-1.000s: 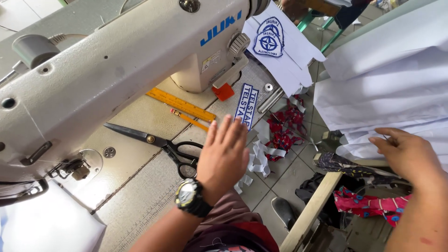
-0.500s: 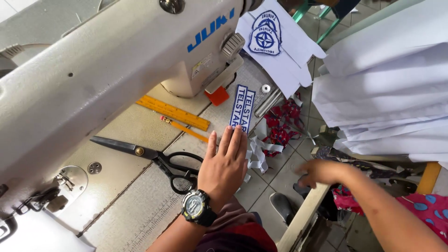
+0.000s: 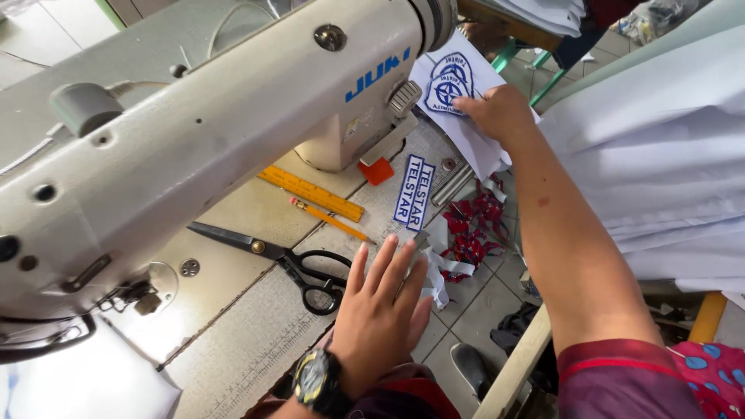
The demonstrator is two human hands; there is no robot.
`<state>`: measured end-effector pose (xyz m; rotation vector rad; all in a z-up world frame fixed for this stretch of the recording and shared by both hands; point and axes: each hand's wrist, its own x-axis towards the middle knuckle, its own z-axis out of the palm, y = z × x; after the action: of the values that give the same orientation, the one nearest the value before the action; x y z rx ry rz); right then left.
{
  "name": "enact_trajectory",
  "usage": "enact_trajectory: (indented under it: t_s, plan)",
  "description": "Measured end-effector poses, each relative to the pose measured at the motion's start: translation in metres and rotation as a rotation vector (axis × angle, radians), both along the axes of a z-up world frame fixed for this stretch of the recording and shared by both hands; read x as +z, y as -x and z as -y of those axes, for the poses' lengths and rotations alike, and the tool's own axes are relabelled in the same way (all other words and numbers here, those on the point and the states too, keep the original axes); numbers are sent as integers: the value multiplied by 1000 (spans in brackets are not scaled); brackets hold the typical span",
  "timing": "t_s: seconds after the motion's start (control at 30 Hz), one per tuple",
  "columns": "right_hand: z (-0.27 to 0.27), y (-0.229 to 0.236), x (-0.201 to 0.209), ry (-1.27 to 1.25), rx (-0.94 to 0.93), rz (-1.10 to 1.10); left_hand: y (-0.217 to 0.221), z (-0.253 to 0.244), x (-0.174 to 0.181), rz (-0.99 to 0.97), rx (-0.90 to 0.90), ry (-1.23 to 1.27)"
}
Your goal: Preparing and sewing embroidered patches onto a white uniform shirt using an industrial sewing machine.
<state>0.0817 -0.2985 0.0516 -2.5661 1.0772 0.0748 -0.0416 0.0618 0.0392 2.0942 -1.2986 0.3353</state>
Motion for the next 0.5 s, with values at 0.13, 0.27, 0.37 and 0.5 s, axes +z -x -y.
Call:
enact_trajectory:
  t_s: [0.13, 0.27, 0.37, 0.5]
  plan:
    - [-9, -4, 0, -177, -117, 282, 15, -35, 11, -79, 93, 114]
    - [-38, 25, 36, -245, -17, 510, 21, -55, 9, -341, 148, 250]
    - [-70, 73, 62, -650, 13, 636, 21, -59, 22, -768, 168, 431]
    - [-130, 146, 52, -1129, 359, 606, 22, -61, 0, -1511, 84, 577]
